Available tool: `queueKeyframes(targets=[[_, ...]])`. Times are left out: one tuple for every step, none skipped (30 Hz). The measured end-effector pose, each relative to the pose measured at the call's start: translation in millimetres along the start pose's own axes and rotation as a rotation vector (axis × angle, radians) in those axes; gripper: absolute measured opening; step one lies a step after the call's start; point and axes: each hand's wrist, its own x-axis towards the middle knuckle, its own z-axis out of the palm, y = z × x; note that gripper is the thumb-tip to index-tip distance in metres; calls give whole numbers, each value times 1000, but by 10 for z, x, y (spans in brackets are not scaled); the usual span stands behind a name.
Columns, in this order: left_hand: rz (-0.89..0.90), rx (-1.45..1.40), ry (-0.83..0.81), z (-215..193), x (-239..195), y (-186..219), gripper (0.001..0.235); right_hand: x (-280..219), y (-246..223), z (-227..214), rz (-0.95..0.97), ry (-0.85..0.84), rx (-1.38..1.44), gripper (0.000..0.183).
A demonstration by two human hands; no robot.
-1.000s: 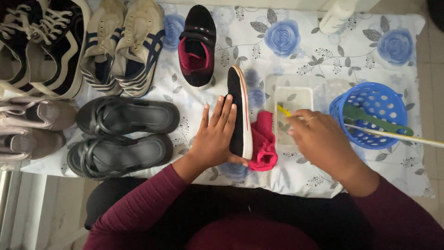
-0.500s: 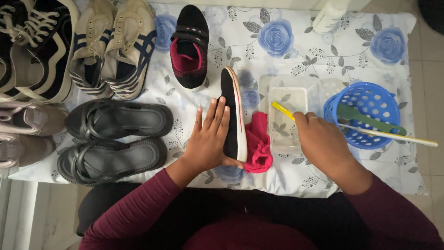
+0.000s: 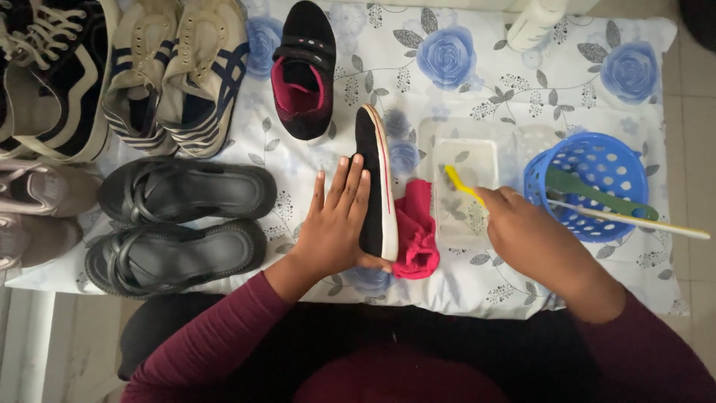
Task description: The person cleans a black shoe with a red interior using a yellow brush and a pink cloth. They scrub the white sole and the upper part of the shoe, occasionally wiping it with the cloth. Other shoes are visible on the table.
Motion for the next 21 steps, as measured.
queueKeyframes(targets=[[1, 0, -2, -2, -14, 1, 167, -28, -69, -91, 1, -1, 2, 45], [4, -6, -5, -3, -7, -5, 167, -45, -128, -192, -3, -12, 62, 43], [7, -11, -8, -4, -2, -11, 167, -63, -190, -293, -8, -23, 122, 41], [5, -11, -5, 2, 6, -14, 167, -59, -125, -207, -10, -22, 119, 41], [3, -14, 9, 10, 13, -17, 167, -55, -59, -120, 7, 36, 30, 46], [6, -20, 15, 15, -2, -13, 168, -77, -10, -18, 29, 88, -54, 53], [8, -23, 10, 17, -22, 0, 168, -113, -37, -27, 32, 84, -50, 53], [7, -19, 16, 16, -12, -5, 168, -113, -50, -53, 11, 62, -30, 51], [7, -16, 22, 13, -4, -11, 168, -115, -65, -81, -9, 41, -10, 49], [4, -13, 26, 17, 5, -18, 168, -83, -58, -97, -13, 44, -12, 49], [2, -15, 30, 24, 14, -23, 168, -51, -50, -111, -11, 58, 1, 50], [5, -21, 25, 30, 2, -17, 168, -51, -57, -115, -4, 66, 20, 52], [6, -24, 20, 44, -24, -13, 168, -54, -59, -156, -2, 61, 23, 52], [28, -7, 63, 56, -16, -29, 163, -29, -47, -211, 65, -68, 126, 62], [50, 10, 105, 66, -9, -46, 160, -5, -38, -267, 130, -196, 230, 73], [48, 11, 108, 67, -3, -59, 160, 22, -39, -353, 128, -195, 228, 73], [65, 29, 111, 71, 1, -73, 161, 50, -42, -437, 223, -231, 264, 73], [85, 43, 109, 75, -9, -78, 163, 59, -52, -511, 322, -273, 303, 73], [85, 40, 105, 81, -34, -71, 163, 26, -31, -513, 324, -277, 304, 73], [87, 28, 98, 86, -27, -79, 162, 17, 3, -530, 320, -248, 344, 63], [89, 16, 92, 90, -21, -88, 161, 8, 36, -548, 316, -218, 384, 53]])
